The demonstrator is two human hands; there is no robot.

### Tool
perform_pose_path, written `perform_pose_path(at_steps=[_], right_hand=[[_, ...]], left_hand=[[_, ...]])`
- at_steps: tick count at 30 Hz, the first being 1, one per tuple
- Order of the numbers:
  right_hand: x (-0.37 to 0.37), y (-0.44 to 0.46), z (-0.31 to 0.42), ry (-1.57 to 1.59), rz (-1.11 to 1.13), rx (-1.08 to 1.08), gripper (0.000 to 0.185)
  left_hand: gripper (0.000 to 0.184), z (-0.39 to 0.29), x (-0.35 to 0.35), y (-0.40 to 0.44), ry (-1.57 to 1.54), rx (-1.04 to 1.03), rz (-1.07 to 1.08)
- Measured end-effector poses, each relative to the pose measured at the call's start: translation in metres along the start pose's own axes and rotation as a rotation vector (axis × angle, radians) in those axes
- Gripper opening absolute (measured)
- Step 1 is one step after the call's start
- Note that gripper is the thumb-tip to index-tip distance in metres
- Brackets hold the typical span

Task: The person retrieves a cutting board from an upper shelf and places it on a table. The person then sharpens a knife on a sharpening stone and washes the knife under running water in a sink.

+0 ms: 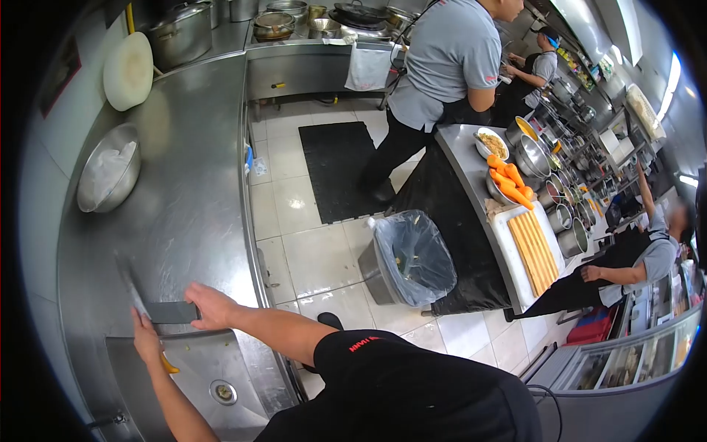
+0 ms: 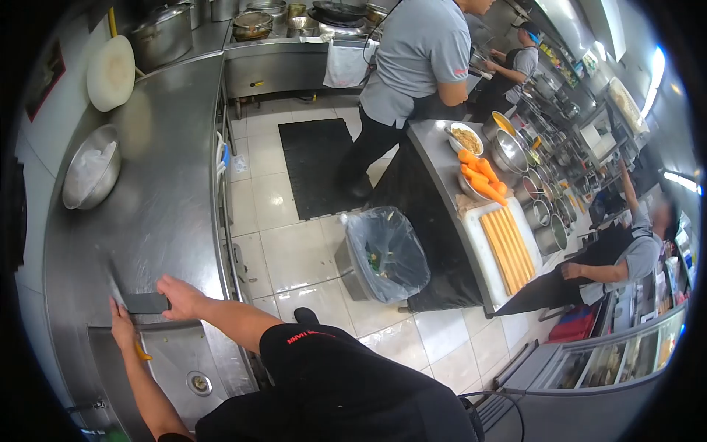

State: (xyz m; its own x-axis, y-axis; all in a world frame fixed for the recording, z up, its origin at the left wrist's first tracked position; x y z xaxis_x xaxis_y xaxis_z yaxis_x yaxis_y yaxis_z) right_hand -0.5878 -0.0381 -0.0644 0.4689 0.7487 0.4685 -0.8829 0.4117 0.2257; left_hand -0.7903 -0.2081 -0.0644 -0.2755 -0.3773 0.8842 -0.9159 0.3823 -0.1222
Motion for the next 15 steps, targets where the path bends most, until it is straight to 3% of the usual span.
perform_pose_path(at_steps=[2,5,7,11,14,15], right_hand=[[0.001,0.000,0.000,0.006,-0.004,0.005,0.055],[-0.002,0.000,-0.002,0.021,-0.025,0.035,0.054],[0.000,0.000,-0.001,0.015,-0.028,0.033,0.054],[0.007,-0.003,0.005,-0.002,-0.005,-0.020,0.054],[0.001,0.001,0.000,0.000,-0.032,0.020,0.053],[-0.003,0.002,-0.002,0.001,-0.048,0.040,0.053]], left_hand=[[0.051,0.019,-0.004,0.016,-0.075,0.043,-0.082],[0.052,-0.004,-0.032,-0.019,0.143,-0.147,-0.020],[0.052,-0.021,-0.027,-0.034,0.186,-0.154,0.073],[0.053,0.023,-0.003,0.022,-0.139,0.088,-0.013],[0.053,0.013,-0.026,0.008,0.043,-0.138,-0.106],[0.052,-0.010,-0.026,-0.016,0.089,-0.124,-0.004]])
Point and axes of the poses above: each hand's wrist, its own y-axis towards the middle knuckle, its own x-axis out of the back of the hand, z = x × y, the point moved 7 cm from there along y, towards the middle knuckle
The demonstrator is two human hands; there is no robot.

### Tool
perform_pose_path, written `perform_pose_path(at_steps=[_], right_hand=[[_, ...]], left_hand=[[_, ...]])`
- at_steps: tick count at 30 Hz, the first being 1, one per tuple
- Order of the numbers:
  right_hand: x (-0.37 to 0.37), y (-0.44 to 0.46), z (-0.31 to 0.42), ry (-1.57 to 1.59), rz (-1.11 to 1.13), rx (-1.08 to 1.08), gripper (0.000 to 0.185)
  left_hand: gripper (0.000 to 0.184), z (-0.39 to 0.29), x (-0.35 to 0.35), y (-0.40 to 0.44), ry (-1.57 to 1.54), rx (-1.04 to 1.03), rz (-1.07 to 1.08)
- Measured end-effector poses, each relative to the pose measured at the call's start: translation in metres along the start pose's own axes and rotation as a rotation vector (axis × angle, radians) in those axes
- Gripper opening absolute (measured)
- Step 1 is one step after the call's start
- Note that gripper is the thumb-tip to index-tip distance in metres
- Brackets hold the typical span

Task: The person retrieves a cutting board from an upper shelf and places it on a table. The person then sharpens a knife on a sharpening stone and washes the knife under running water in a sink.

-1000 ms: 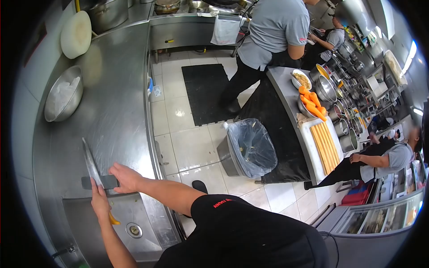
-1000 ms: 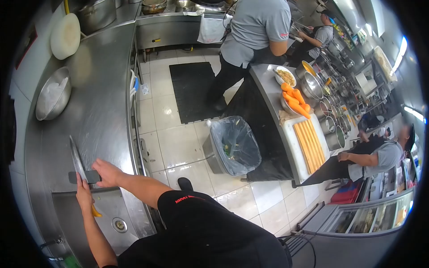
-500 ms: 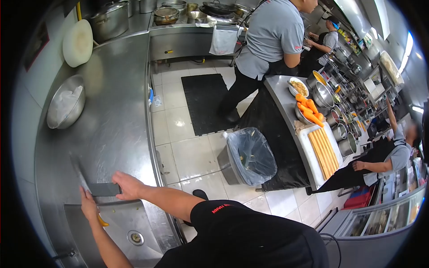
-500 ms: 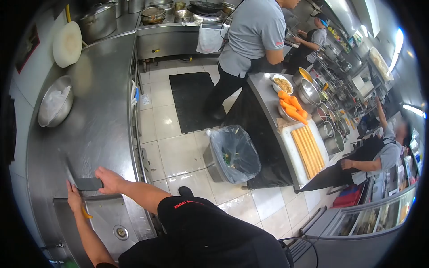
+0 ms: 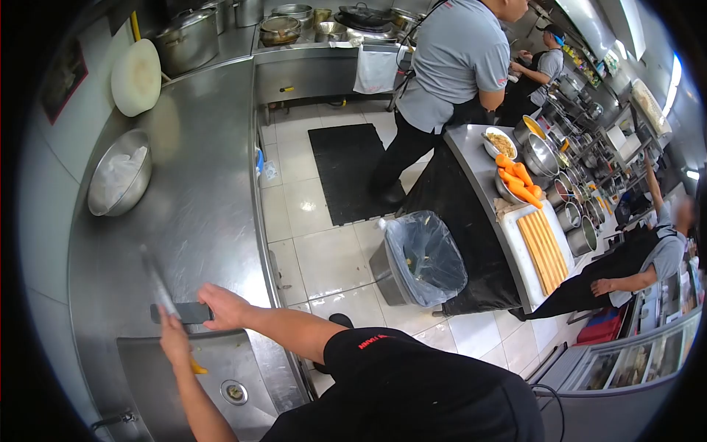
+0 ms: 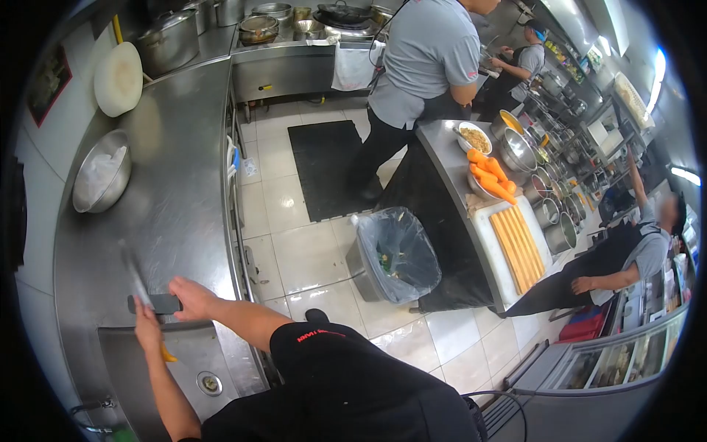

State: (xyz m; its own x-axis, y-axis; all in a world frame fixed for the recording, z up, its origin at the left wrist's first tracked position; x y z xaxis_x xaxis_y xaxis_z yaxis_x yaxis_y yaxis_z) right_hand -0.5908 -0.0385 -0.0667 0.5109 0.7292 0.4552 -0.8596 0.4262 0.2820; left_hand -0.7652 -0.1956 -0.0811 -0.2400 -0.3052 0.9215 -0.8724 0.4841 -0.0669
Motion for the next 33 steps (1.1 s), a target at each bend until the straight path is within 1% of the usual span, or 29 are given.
perform_pose_path(at_steps=[1,3,5,7,9,10,11,12,13,14,15,16,17,18,19,20,22,25,26,27,28,29,30,31,32,33], right_hand=[[0.000,0.001,0.000,-0.003,0.009,-0.018,0.053],[0.003,-0.002,0.001,-0.008,0.033,-0.057,0.051],[0.004,-0.002,0.002,0.007,0.046,-0.085,0.050],[0.006,-0.001,0.004,0.006,0.043,-0.078,0.049],[0.007,-0.001,0.005,-0.006,0.038,-0.027,0.048],[0.002,-0.001,0.000,-0.013,-0.012,0.004,0.047],[-0.005,0.002,-0.006,-0.002,-0.033,0.110,0.046],[-0.007,0.003,-0.011,0.032,-0.047,0.087,0.045],[-0.010,0.004,-0.013,0.020,-0.031,0.069,0.047],[-0.013,0.005,-0.016,0.033,-0.014,-0.003,0.046],[-0.012,0.006,-0.018,0.045,0.035,-0.057,0.046],[-0.005,0.004,-0.008,0.027,0.009,0.010,0.044],[-0.005,0.004,-0.008,-0.066,-0.002,0.047,0.046],[-0.005,0.002,-0.004,-0.071,0.006,0.015,0.047],[0.000,0.004,-0.001,-0.092,-0.002,-0.027,0.048],[0.002,0.004,0.001,-0.085,0.003,-0.049,0.048],[-0.002,0.003,0.000,-0.079,0.035,-0.087,0.048],[-0.004,0.004,-0.003,-0.099,-0.005,-0.008,0.049],[-0.006,0.005,-0.005,-0.141,-0.005,0.000,0.049],[-0.003,0.006,0.003,-0.121,0.027,-0.061,0.051],[-0.003,0.006,0.003,-0.127,0.024,-0.050,0.051],[-0.004,0.006,0.003,-0.137,0.021,-0.035,0.052],[-0.005,0.006,0.004,-0.144,0.036,-0.042,0.052],[-0.004,0.007,0.005,-0.152,0.041,-0.051,0.053],[-0.004,0.007,0.004,-0.155,0.038,-0.064,0.053],[-0.003,0.007,0.004,-0.151,0.039,-0.052,0.053]], left_hand=[[0.052,-0.027,0.002,-0.023,0.039,0.005,0.105],[0.051,-0.018,0.008,-0.005,0.144,-0.220,-0.005],[0.052,0.004,0.027,0.015,-0.015,-0.016,0.024],[0.052,0.015,0.028,0.021,-0.054,0.057,-0.019],[0.052,0.013,0.011,0.011,-0.029,0.049,-0.042],[0.052,0.009,-0.016,0.007,0.017,-0.046,-0.017],[0.053,0.011,-0.028,-0.004,0.075,-0.120,0.004],[0.055,-0.022,-0.007,-0.020,0.017,-0.161,0.065],[0.056,-0.022,0.004,-0.013,0.015,-0.130,0.075],[0.054,-0.020,0.023,-0.006,0.037,-0.026,0.038],[0.054,-0.001,0.027,0.007,0.002,0.040,-0.014],[0.054,0.003,0.034,0.001,-0.144,0.242,0.082],[0.054,0.007,0.034,-0.010,-0.072,0.205,0.082],[0.054,0.007,0.028,-0.018,-0.004,0.153,0.093],[0.053,0.005,0.028,-0.048,-0.007,0.075,0.091],[0.053,0.003,0.033,-0.085,0.016,0.070,0.149],[0.055,0.025,0.034,-0.160,-0.002,0.054,0.282],[0.058,0.026,0.048,-0.203,0.015,0.032,0.351],[0.060,0.031,0.040,-0.183,-0.012,0.012,0.298],[0.059,0.033,0.033,-0.148,-0.012,0.017,0.255],[0.057,0.031,0.028,-0.108,-0.016,0.022,0.211],[0.055,0.018,0.040,-0.072,-0.078,0.062,0.169],[0.053,0.015,0.048,-0.036,-0.120,0.153,0.147],[0.053,0.009,0.053,-0.010,-0.088,0.206,0.113],[0.054,0.008,0.057,0.002,-0.048,0.254,0.083],[0.054,0.008,0.054,-0.004,-0.035,0.230,0.077]])
Point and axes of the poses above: each hand's wrist, its own y-axis towards the middle knuckle, its own x-axis out of the back of the hand, z = x × y, the point moved 7 cm from there along y, towards the middle knuckle
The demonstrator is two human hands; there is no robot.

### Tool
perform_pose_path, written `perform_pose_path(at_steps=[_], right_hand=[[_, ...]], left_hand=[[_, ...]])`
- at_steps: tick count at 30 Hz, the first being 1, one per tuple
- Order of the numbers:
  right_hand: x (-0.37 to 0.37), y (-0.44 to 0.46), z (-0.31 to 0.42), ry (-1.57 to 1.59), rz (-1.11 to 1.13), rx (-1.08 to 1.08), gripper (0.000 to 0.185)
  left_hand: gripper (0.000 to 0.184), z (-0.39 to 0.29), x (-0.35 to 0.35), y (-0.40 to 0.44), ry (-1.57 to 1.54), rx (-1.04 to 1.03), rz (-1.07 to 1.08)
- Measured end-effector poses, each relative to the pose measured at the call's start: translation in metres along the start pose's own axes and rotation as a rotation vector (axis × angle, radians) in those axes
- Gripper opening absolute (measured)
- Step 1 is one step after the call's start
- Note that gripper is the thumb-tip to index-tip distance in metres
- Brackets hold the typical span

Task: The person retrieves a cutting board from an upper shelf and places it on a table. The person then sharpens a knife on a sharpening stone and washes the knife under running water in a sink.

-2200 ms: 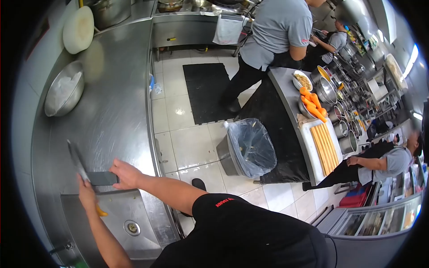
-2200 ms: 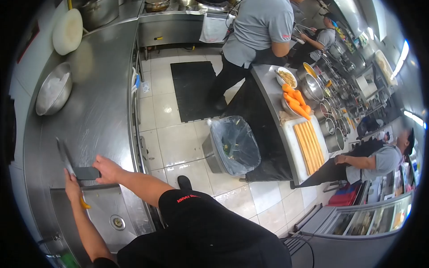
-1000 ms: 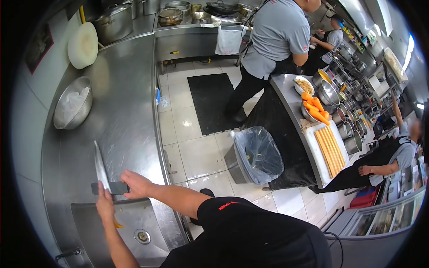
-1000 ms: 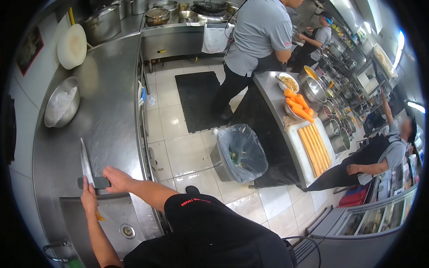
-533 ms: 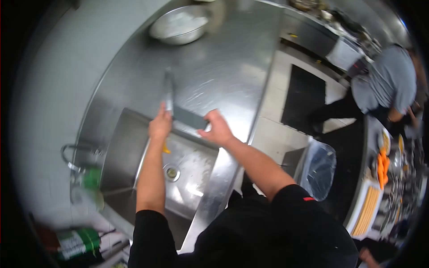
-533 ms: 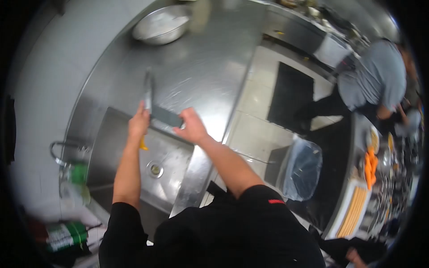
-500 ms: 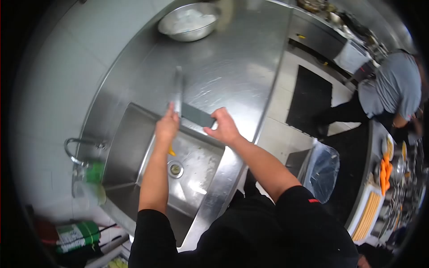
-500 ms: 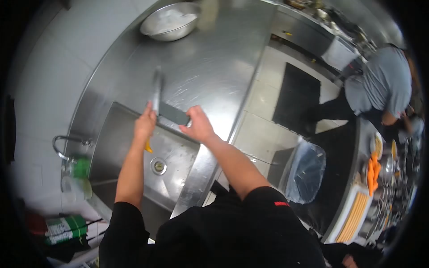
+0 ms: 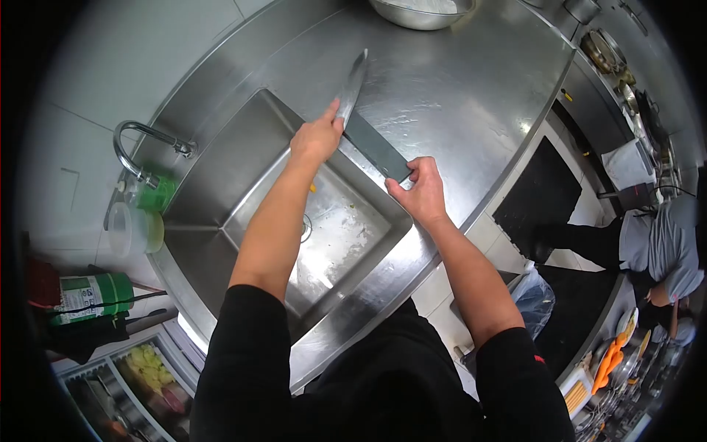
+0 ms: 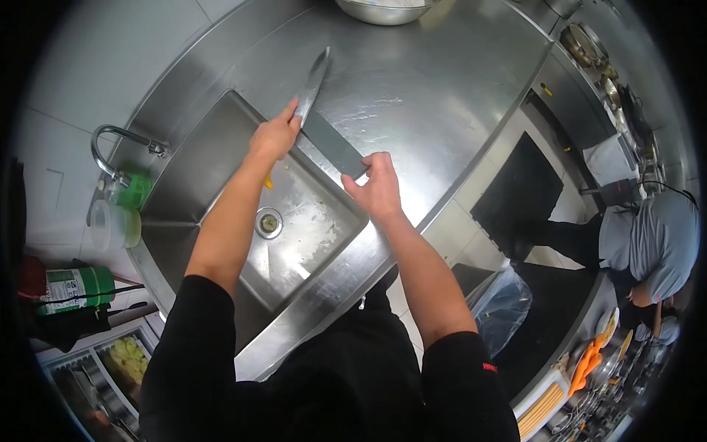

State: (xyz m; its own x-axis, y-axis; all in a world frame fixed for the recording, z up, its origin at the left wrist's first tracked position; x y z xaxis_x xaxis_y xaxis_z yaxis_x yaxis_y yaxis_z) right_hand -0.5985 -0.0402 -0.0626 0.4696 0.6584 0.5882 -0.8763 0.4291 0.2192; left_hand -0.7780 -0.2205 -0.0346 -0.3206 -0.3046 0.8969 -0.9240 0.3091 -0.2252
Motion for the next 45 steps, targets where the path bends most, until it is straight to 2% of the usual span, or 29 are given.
perform_pose_path(at_steps=[2,4,6,9,11,13,16,18,20,22,25,27,28,30,31,32,34,37,38,41,44,45], right_hand=[[0.001,0.000,-0.002,0.018,-0.009,0.014,0.053],[0.002,0.000,-0.003,0.022,-0.004,0.003,0.053],[0.000,0.002,-0.003,0.032,-0.010,0.010,0.053],[-0.001,-0.004,-0.005,0.040,-0.004,0.015,0.053],[0.002,-0.001,-0.001,0.049,-0.001,-0.005,0.053],[0.001,-0.002,0.001,0.033,-0.012,0.010,0.053],[0.002,0.000,-0.001,0.029,-0.014,0.010,0.052],[0.000,0.001,-0.001,0.048,0.009,-0.012,0.051],[0.001,0.001,-0.001,0.061,0.050,-0.048,0.051],[0.000,0.003,-0.004,0.062,0.023,-0.023,0.050],[-0.004,0.000,-0.004,0.055,0.005,0.018,0.050],[-0.001,0.002,-0.002,0.055,0.012,0.000,0.049],[-0.001,0.002,-0.003,0.042,0.003,0.008,0.049],[-0.001,0.002,-0.002,0.020,-0.021,0.026,0.049],[-0.001,0.003,0.000,0.049,0.038,-0.028,0.049],[0.000,0.004,0.002,0.044,0.040,-0.036,0.049],[0.002,0.003,0.002,0.037,0.051,-0.062,0.049],[0.001,0.003,-0.003,0.070,0.068,-0.075,0.048],[0.000,0.002,-0.005,0.087,0.070,-0.085,0.048],[0.000,0.003,-0.006,0.093,0.056,-0.055,0.047],[0.002,0.003,-0.001,0.074,0.047,-0.048,0.047],[0.003,0.004,0.001,0.065,0.066,-0.054,0.048]], left_hand=[[0.054,0.012,-0.019,-0.030,0.043,-0.054,-0.011],[0.055,0.038,-0.043,-0.101,0.005,-0.242,0.024],[0.056,0.052,-0.035,-0.171,0.026,-0.182,0.181],[0.056,0.058,-0.036,-0.158,0.040,-0.210,0.100],[0.057,0.034,-0.031,-0.086,0.096,-0.147,0.072],[0.055,0.010,-0.012,-0.017,-0.070,-0.060,0.034],[0.054,-0.008,0.000,0.001,-0.027,0.027,0.003],[0.054,0.011,-0.017,-0.046,-0.061,-0.016,0.050],[0.056,0.039,-0.039,-0.118,0.057,-0.137,0.078],[0.058,0.052,-0.033,-0.189,0.032,-0.145,0.183],[0.057,0.052,-0.032,-0.175,0.056,-0.071,0.204],[0.056,0.035,-0.034,-0.100,0.062,-0.051,0.119],[0.056,0.021,-0.026,-0.058,-0.010,-0.151,-0.012],[0.054,-0.015,0.001,-0.012,-0.100,0.064,0.097],[0.054,-0.022,0.008,-0.003,-0.120,0.148,0.124],[0.054,-0.019,0.007,-0.002,-0.090,0.094,0.070],[0.055,-0.003,-0.018,-0.014,-0.027,-0.008,-0.026],[0.057,0.037,-0.046,-0.127,-0.043,-0.135,0.070],[0.058,0.051,-0.049,-0.166,-0.044,-0.120,0.152],[0.058,0.055,-0.040,-0.190,-0.085,-0.078,0.179],[0.057,0.028,-0.032,-0.076,-0.085,-0.115,0.042],[0.056,0.019,-0.027,-0.032,-0.187,-0.086,0.042]])
Point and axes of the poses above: each hand's wrist, its own y-axis towards the middle knuckle, its own x-axis out of the back of the hand, z = x × y, the point moved 7 cm from there along y, towards the middle knuckle
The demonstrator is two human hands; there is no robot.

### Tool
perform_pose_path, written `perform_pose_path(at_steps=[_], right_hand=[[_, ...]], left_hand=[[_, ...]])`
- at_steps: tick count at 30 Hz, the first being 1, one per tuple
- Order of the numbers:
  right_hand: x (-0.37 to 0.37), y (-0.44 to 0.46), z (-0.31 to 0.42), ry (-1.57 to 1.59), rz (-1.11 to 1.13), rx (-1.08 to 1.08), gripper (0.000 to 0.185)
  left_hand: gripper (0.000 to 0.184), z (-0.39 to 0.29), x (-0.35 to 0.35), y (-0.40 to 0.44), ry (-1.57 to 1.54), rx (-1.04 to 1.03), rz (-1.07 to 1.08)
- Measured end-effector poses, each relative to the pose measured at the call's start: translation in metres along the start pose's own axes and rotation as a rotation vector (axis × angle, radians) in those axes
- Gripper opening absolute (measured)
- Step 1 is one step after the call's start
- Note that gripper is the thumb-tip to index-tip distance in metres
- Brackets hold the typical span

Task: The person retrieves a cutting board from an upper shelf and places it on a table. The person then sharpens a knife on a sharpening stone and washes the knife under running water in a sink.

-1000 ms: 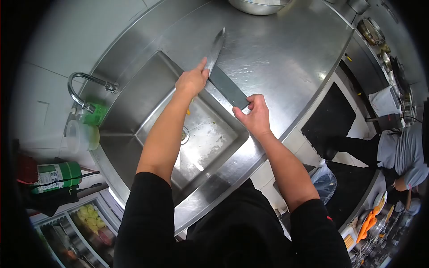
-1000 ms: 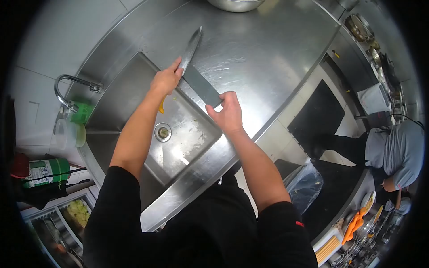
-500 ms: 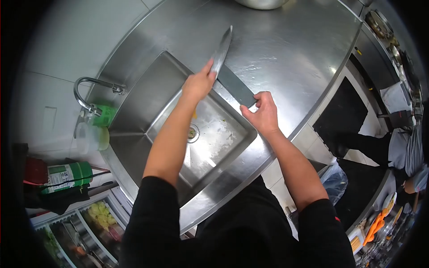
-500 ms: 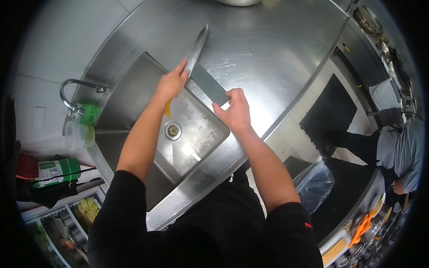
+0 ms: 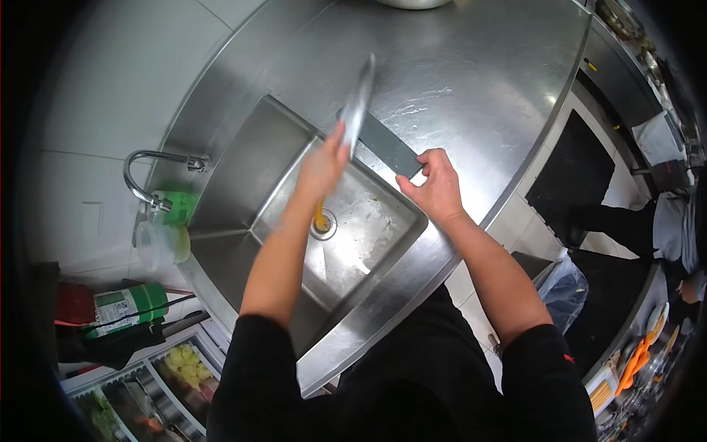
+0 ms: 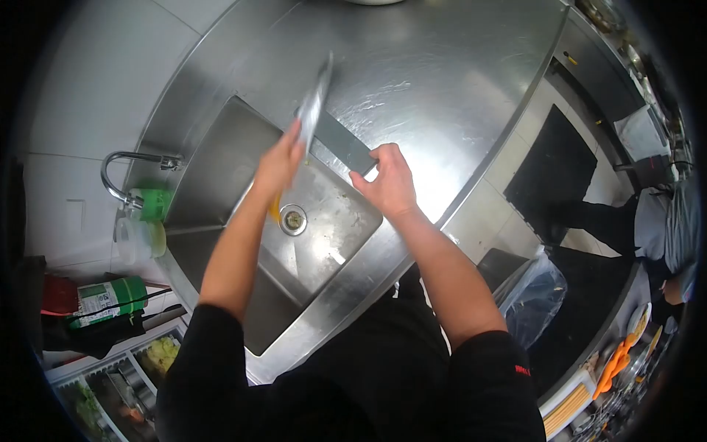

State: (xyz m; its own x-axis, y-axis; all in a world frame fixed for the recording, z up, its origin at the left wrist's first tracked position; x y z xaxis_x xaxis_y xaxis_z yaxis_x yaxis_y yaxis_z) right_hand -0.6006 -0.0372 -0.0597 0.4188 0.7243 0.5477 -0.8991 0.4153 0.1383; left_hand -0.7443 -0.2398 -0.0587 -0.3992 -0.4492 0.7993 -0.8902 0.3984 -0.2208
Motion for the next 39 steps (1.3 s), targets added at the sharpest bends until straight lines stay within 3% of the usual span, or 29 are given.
perform_pose_path(at_steps=[4,6,10,14,17,19,22,24,27,28,30,33,37,39], right_hand=[[0.001,-0.001,0.001,-0.039,0.014,-0.016,0.048],[0.000,0.000,0.000,-0.036,-0.003,-0.001,0.048],[-0.003,0.000,-0.009,0.027,-0.023,0.019,0.050],[-0.004,0.000,-0.007,-0.014,-0.065,0.069,0.049],[-0.001,0.000,-0.002,-0.021,0.034,-0.035,0.047],[-0.001,0.003,-0.002,-0.027,0.022,-0.042,0.047],[-0.005,0.000,-0.007,0.005,0.031,-0.043,0.046],[-0.003,0.001,-0.006,0.018,0.017,-0.028,0.045],[-0.002,0.001,-0.006,0.003,0.029,-0.033,0.045],[-0.002,0.000,-0.004,-0.028,0.023,-0.016,0.045],[-0.001,0.000,-0.002,-0.027,0.038,-0.040,0.045],[0.000,-0.001,-0.001,-0.029,0.045,-0.041,0.046],[0.001,0.001,0.001,0.003,0.011,0.010,0.047],[0.000,0.002,-0.001,-0.020,0.020,0.002,0.047]], left_hand=[[0.056,-0.037,0.020,0.044,0.043,0.193,0.021],[0.055,-0.016,-0.005,0.006,0.110,0.019,-0.065],[0.056,0.011,-0.029,-0.132,0.126,-0.094,0.112],[0.055,0.010,-0.022,-0.066,0.148,-0.014,0.079],[0.053,-0.026,0.005,0.039,0.087,0.149,0.019],[0.054,-0.035,0.008,0.056,0.109,0.136,-0.050],[0.054,-0.035,-0.010,0.011,0.197,0.059,-0.073],[0.055,-0.033,-0.034,-0.039,0.169,-0.098,0.049],[0.055,-0.029,-0.020,-0.018,0.346,-0.030,0.085],[0.056,-0.017,-0.012,0.013,0.177,-0.015,0.000],[0.055,-0.030,0.018,0.043,0.076,0.248,-0.025],[0.054,-0.037,0.002,0.035,0.257,0.131,-0.135],[0.053,-0.049,-0.023,0.005,0.288,0.017,0.032],[0.054,-0.041,-0.006,0.022,0.209,0.122,-0.002]])
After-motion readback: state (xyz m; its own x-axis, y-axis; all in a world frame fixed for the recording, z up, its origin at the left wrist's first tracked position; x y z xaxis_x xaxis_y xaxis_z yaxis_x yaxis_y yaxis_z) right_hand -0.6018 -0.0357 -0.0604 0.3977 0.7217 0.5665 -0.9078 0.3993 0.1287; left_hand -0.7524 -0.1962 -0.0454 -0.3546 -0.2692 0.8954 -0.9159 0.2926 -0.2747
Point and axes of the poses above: each hand's wrist, its own y-axis towards the middle knuckle, its own x-axis out of the back of the hand, z = x × y, the point moved 7 cm from there along y, towards the middle knuckle
